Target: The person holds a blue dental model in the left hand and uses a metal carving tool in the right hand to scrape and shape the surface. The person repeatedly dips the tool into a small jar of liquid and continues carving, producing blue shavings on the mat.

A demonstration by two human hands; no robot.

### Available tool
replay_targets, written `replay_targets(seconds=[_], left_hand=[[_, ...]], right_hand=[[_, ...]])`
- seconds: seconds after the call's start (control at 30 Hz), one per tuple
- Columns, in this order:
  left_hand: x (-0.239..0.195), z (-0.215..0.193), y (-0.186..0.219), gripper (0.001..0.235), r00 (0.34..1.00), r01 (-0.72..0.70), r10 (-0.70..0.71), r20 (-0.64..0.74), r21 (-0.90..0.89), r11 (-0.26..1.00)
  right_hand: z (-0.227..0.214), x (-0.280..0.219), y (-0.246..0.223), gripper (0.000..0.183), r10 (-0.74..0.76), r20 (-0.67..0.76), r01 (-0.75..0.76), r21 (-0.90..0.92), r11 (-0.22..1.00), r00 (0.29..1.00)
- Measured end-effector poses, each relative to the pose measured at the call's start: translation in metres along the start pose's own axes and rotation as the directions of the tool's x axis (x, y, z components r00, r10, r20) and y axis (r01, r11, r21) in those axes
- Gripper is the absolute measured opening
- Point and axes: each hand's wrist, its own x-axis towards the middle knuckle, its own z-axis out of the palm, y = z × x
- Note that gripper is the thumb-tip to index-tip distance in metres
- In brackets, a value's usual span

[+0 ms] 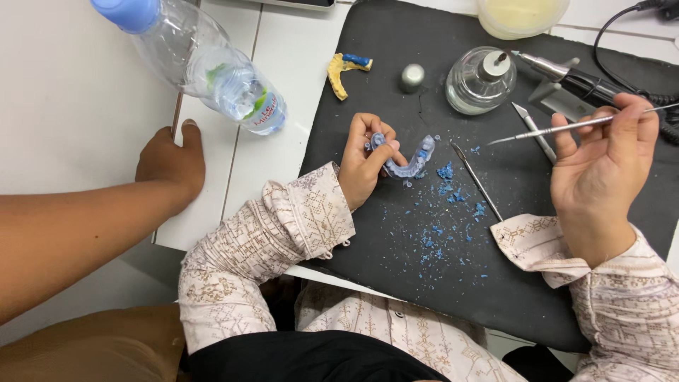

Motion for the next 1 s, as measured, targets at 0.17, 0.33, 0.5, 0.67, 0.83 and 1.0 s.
replay_targets(seconds=[0.17, 0.33, 0.5, 0.67, 0.83, 1.0], left_hand=[[0.0, 0.001, -0.004, 0.026, 0.999, -0.042, 0.043, -0.026, 0.012, 0.999], [-0.003, 0.017, 0.007, 0.026, 0.988, -0.027, 0.024, -0.153, -0.013, 1.0], [-0.01, 0.034, 0.011, 0.029, 0.982, -0.052, 0.034, -0.188, -0.094, 0.994], [-0.022, 0.047, 0.015, 0.034, 0.984, -0.06, 0.04, -0.172, -0.113, 0.992], [-0.03, 0.051, 0.014, 0.042, 0.986, -0.07, 0.049, -0.158, -0.126, 0.99], [-0.037, 0.046, 0.015, 0.038, 0.978, -0.209, 0.209, -0.026, 0.014, 0.978]], right_hand=[[-0.003, 0.006, -0.003, 0.021, -0.014, -0.003, 0.014, 0.068, 0.998, 1.0], [0.022, 0.025, -0.007, 0.019, -0.082, 0.105, 0.072, 0.094, 0.993, 0.991], [0.027, 0.032, -0.002, 0.018, -0.145, 0.178, 0.135, 0.071, 0.988, 0.973], [0.029, 0.029, 0.009, 0.02, -0.152, 0.183, 0.149, 0.032, 0.988, 0.971], [0.031, 0.03, 0.009, 0.025, -0.088, 0.107, 0.078, 0.096, 0.992, 0.99], [0.034, 0.034, 0.004, 0.026, -0.093, 0.094, 0.081, 0.12, 0.989, 0.991]])
